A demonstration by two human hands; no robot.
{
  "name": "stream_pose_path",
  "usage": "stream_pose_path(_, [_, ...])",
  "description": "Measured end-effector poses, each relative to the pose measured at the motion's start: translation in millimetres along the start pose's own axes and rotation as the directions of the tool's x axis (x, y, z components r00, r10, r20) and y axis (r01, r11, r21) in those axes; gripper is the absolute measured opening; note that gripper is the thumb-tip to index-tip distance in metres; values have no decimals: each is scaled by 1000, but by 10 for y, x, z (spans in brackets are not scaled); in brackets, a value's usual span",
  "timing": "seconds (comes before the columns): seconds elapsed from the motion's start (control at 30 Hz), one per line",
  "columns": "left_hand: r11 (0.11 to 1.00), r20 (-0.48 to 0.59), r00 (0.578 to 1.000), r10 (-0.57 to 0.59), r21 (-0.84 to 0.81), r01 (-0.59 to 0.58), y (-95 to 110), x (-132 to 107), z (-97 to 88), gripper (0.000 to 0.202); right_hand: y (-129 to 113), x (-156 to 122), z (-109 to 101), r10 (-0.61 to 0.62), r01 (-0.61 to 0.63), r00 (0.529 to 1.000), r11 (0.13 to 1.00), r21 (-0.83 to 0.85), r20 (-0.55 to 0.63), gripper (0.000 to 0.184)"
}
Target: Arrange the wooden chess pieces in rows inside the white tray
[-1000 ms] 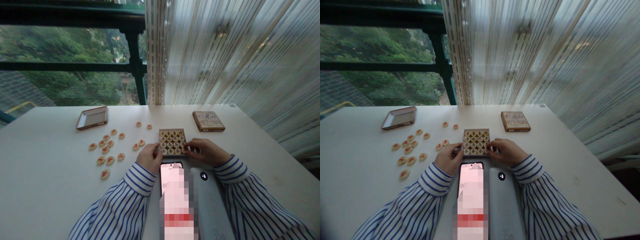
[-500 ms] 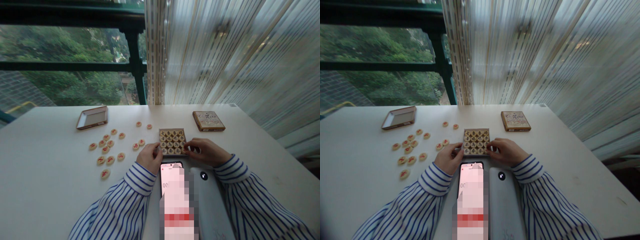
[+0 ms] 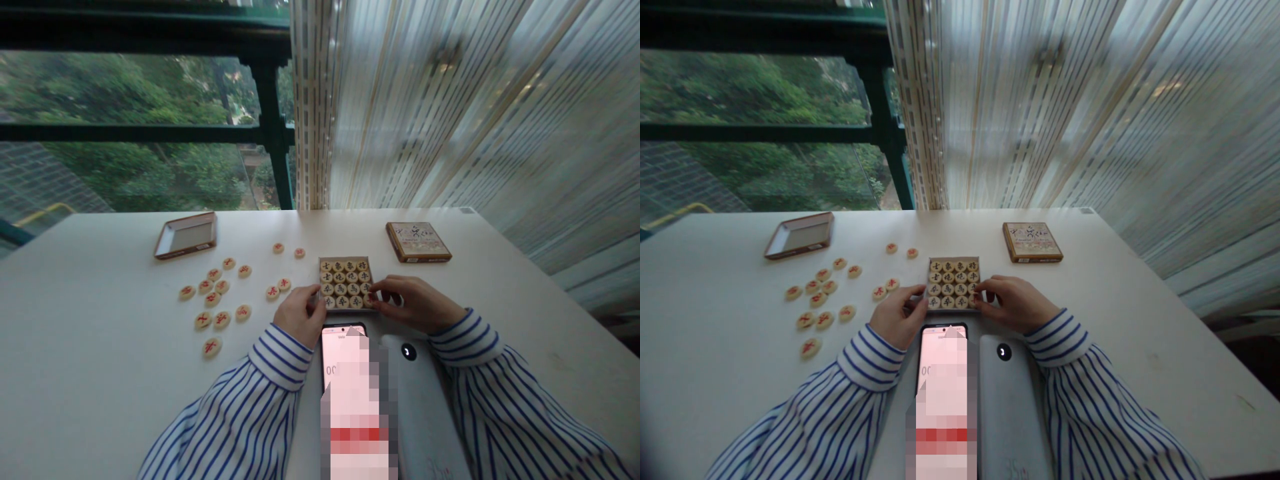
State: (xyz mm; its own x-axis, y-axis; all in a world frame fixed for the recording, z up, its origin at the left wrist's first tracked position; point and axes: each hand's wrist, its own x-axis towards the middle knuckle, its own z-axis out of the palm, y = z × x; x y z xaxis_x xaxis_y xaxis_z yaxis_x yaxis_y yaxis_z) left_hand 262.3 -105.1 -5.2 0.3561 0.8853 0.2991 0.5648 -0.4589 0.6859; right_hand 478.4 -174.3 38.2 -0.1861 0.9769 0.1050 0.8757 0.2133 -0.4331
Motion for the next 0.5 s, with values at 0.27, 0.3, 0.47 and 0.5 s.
stream_pose_path(0.27, [1000,-33,999,-12,-6,11,1,5,-12,26,7,3,-18,2,-5,989,1000,-18,-151,20])
stream_pose_path(0.3, [1000,-42,999,-12,-12,12,6,6,-18,26,6,5,-19,1,-5,984,1000,-21,-177,19])
stream_pose_path(0.47, [998,-102,995,8,-54,-14,58,21,-74,23,5,10,-12,9,-24,957,999,-47,-291,17])
stream_pose_path(0.5, [997,-118,993,15,-69,-23,70,28,-92,23,4,11,-11,10,-25,951,999,-47,-308,17])
